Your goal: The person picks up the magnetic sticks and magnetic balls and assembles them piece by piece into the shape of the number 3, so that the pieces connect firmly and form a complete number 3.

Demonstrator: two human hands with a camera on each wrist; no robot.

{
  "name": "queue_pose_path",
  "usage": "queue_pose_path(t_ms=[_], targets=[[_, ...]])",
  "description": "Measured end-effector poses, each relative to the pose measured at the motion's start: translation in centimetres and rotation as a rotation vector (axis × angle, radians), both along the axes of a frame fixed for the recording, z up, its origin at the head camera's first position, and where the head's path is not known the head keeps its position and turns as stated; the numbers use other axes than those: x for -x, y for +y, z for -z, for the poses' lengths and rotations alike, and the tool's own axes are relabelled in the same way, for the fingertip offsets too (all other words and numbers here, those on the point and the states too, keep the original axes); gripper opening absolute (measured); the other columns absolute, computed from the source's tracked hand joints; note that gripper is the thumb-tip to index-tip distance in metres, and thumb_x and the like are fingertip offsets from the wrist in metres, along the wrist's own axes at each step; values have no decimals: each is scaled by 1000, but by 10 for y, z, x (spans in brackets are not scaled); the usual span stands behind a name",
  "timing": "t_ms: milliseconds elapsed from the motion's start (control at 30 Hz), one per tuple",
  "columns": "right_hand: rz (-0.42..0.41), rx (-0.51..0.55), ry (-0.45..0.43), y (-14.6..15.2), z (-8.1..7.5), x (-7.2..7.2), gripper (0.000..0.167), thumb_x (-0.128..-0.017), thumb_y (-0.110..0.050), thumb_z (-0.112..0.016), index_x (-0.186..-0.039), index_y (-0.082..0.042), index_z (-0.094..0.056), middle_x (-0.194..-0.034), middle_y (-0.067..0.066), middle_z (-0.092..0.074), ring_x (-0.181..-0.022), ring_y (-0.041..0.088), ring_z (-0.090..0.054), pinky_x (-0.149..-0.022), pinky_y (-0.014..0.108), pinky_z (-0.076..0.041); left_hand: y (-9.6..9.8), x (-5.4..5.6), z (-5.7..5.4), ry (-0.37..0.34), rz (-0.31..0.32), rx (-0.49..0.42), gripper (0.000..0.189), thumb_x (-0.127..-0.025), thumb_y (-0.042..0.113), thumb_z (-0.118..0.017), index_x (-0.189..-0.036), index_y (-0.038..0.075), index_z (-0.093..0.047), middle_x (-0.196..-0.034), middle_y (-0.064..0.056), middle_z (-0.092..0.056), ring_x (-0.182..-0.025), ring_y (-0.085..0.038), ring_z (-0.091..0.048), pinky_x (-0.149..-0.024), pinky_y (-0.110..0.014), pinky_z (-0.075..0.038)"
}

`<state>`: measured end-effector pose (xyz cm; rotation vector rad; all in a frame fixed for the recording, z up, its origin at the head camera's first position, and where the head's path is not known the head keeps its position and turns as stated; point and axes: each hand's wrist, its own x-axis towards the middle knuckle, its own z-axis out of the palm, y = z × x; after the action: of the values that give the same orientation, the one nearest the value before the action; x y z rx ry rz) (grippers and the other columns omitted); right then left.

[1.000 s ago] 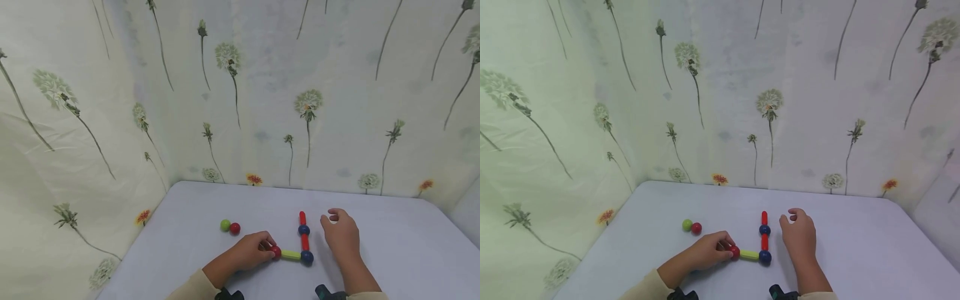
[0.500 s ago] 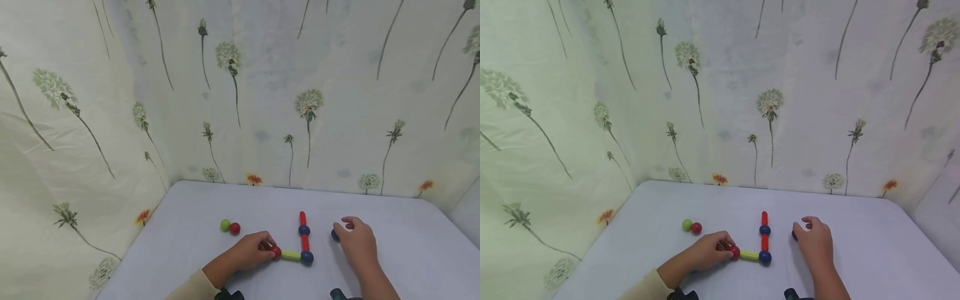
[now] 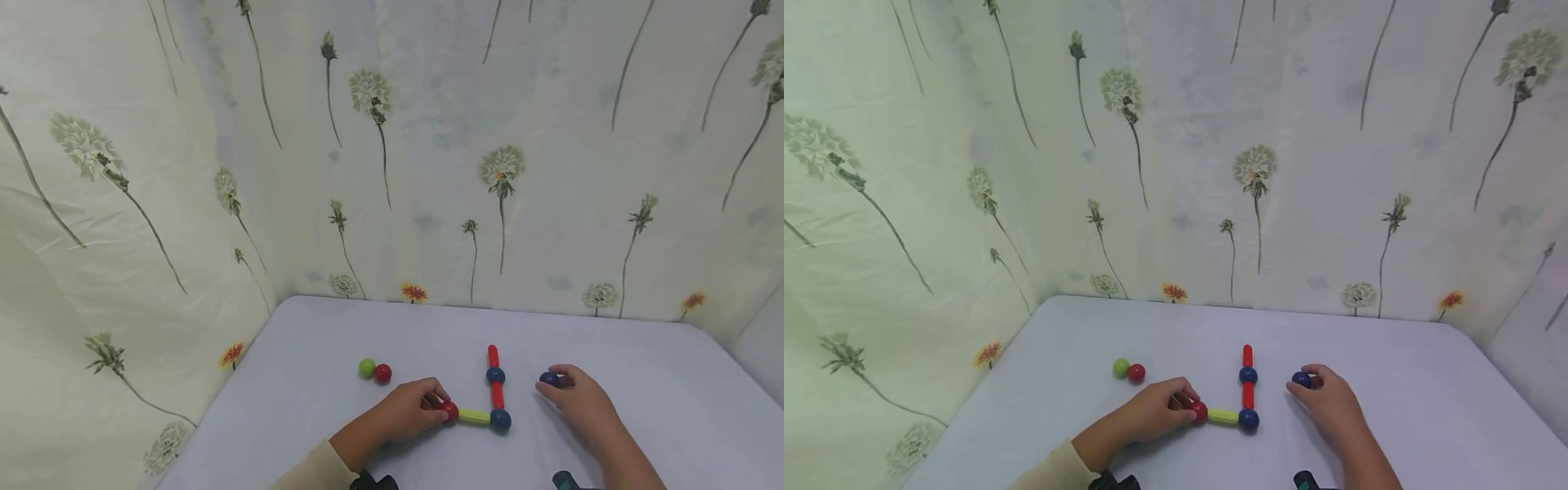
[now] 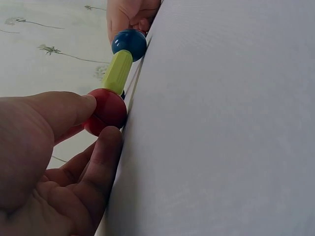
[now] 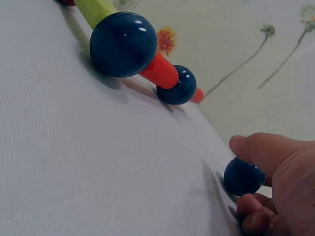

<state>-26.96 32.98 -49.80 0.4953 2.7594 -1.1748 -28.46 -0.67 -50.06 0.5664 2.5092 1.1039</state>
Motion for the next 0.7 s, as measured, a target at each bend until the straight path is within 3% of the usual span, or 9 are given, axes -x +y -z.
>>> queue_pose_path(t_ms=[100,433,700], targets=[[-20,-40,8,3,2,2,81,-94,-55,-72,-148,0,-46,-148,36,-45,-135,57,-42,-107,71,-39,0,-1,-1,-1,-2,-7,17,-95,26,-78,-105,33,-66,-99,16,-68,-88,-4,-61,-83,-29,-56],[1,-31,5,8,6,4,78,-96,-50,-71,-150,-1,-45,-154,34,-42,-143,58,-33,-113,73,-31,1,-2,-1,-8,-2,-22,18,-95,24,-79,-105,32,-67,-99,15,-69,-88,-5,-61,-83,-30,-56],[-27,-58,61,5,9,2,75,-95,-53,-71,-146,-2,-50,-147,29,-52,-131,51,-49,-103,70,-40,-1,0,0,8,11,-17,18,-95,23,-79,-105,32,-66,-97,15,-68,-86,-5,-61,-82,-28,-55]])
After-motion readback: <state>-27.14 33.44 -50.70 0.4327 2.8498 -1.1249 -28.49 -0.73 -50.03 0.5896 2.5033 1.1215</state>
